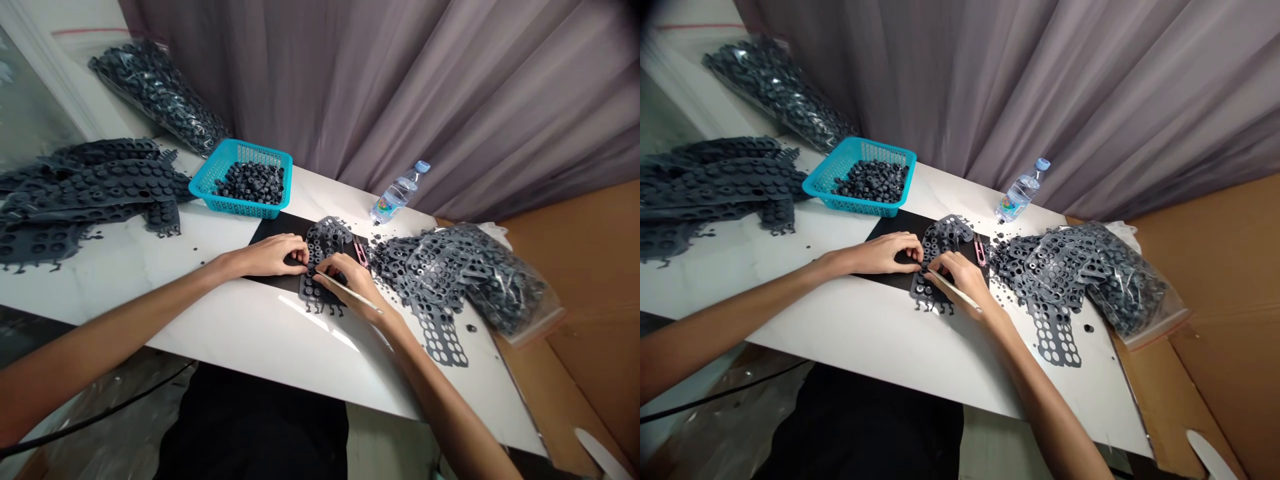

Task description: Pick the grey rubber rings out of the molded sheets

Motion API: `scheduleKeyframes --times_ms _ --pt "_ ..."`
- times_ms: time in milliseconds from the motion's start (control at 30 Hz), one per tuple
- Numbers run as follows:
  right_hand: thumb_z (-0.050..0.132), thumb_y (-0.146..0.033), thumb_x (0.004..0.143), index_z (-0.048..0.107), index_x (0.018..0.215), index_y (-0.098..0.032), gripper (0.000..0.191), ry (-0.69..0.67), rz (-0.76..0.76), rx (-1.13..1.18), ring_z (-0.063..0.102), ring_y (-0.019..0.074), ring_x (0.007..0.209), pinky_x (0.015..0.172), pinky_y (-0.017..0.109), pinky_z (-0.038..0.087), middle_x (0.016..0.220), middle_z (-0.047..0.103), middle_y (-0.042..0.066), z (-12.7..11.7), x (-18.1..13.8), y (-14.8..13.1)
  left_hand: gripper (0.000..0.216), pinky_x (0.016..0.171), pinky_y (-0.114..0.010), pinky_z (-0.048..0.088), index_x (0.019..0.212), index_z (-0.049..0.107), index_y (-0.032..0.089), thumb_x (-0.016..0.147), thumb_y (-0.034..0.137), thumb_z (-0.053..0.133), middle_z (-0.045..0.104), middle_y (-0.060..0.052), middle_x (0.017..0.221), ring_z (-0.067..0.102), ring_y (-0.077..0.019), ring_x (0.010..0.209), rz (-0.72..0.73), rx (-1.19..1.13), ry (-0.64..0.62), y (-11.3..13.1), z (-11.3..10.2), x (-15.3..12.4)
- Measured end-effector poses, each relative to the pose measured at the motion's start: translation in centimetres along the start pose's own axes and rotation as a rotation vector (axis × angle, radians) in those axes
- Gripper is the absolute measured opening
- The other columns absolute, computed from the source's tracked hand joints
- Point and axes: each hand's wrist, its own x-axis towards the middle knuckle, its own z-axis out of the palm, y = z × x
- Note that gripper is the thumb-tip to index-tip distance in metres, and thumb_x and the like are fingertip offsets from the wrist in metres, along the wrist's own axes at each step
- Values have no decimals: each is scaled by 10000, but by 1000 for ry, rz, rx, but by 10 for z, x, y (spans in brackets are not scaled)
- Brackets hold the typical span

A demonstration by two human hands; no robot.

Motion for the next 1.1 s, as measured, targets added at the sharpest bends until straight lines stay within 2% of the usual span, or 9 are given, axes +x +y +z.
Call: scheduleKeyframes --times_ms 333,433,533,633,733,833,967,1033,1100 --pt "576 -454 1070 675 1134 -258 229 21 5 -120 644 227 931 837 346 545 1023 695 57 4 1 -8 228 856 -337 446 1027 687 230 970 449 654 662 -27 1005 611 -212 958 5 -33 -13 -6 0 0" --pt "557 -401 1082 662 1232 -254 234 -6 -45 -233 651 245 975 854 360 554 1078 694 82 11 1 -6 243 849 -334 446 1022 687 231 961 465 664 660 -23 988 613 -212 945 -10 -39 0 -8 2 2" --pt "509 -343 1101 663 1212 -242 215 6 -63 -367 650 269 1001 882 388 548 1099 691 108 23 4 -5 255 850 -330 449 1008 692 235 934 478 696 662 -18 976 616 -208 940 -27 -73 1 -13 6 4" --pt "443 -331 1117 624 1241 -218 247 141 52 -414 655 278 996 847 391 546 1138 670 126 30 5 -3 261 850 -327 455 975 696 229 919 483 710 663 -21 957 612 -205 932 -23 -122 -21 -19 9 8" --pt "385 -349 1121 572 1292 -176 308 303 252 -430 660 292 977 780 397 544 1182 629 156 21 -2 5 267 849 -328 461 956 694 223 918 487 710 664 -24 953 601 -200 917 -13 -138 -36 -21 9 9" --pt "366 -378 1112 590 1228 -177 323 315 363 -465 658 300 900 713 402 526 1127 621 163 1 -19 20 266 865 -339 464 958 678 222 917 482 713 661 -28 980 588 -199 920 -6 -145 -26 -17 8 9" --pt "441 -409 1095 583 1259 -211 294 317 332 -292 660 249 821 737 387 534 1106 653 118 -12 -34 28 259 838 -335 490 1035 635 212 914 423 721 644 -40 1014 584 -191 903 26 -245 -1 -11 8 7" --pt "515 -419 1079 571 1305 -237 295 254 239 -125 666 227 830 781 371 547 1067 684 76 -9 -33 21 239 845 -335 497 1086 641 213 926 379 704 649 -44 1026 597 -191 913 49 -278 -17 -9 9 7" --pt "565 -411 1068 607 1254 -254 247 167 143 -30 668 217 865 813 353 549 1030 699 52 -3 -28 11 220 860 -338 497 1112 663 219 940 355 681 655 -45 1024 608 -195 933 58 -278 -38 -9 10 7"
